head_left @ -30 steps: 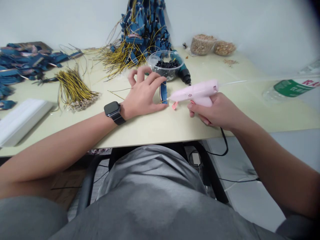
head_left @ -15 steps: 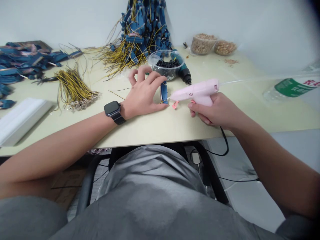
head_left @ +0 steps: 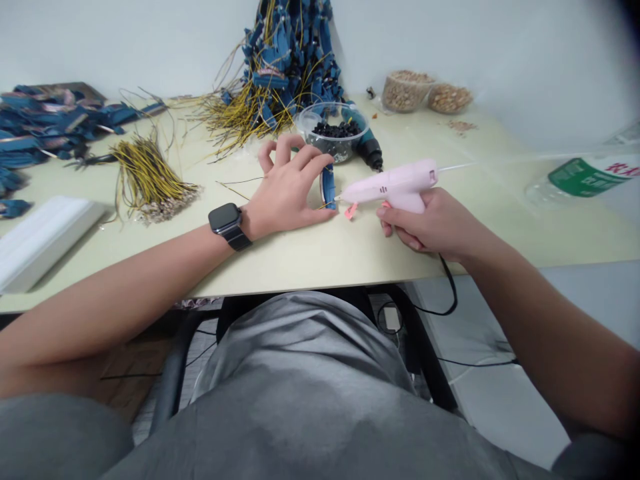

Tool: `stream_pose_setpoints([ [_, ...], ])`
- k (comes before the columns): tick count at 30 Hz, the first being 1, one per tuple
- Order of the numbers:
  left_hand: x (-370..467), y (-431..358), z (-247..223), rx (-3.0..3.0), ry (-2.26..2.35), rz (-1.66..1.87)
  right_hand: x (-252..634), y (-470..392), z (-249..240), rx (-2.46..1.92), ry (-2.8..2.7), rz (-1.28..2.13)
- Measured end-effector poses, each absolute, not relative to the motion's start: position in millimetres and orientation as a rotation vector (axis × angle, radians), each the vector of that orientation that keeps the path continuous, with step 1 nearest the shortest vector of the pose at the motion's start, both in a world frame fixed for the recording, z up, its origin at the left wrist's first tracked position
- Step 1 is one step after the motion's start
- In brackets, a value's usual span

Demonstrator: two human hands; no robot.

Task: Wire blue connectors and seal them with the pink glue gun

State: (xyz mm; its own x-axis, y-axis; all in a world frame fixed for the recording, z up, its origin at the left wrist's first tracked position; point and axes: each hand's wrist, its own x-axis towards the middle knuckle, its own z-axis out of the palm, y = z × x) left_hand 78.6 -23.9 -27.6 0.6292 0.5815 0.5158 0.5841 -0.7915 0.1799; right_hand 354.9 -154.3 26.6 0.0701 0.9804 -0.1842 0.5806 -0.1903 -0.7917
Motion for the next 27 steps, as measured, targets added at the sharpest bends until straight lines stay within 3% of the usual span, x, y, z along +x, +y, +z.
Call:
stream_pose_setpoints([
  [27,79.2,-23.8,-26.2,-2.827,-1.036,-0.866,349.6,-155.3,29.6,-1.847,-1.483,1.019],
])
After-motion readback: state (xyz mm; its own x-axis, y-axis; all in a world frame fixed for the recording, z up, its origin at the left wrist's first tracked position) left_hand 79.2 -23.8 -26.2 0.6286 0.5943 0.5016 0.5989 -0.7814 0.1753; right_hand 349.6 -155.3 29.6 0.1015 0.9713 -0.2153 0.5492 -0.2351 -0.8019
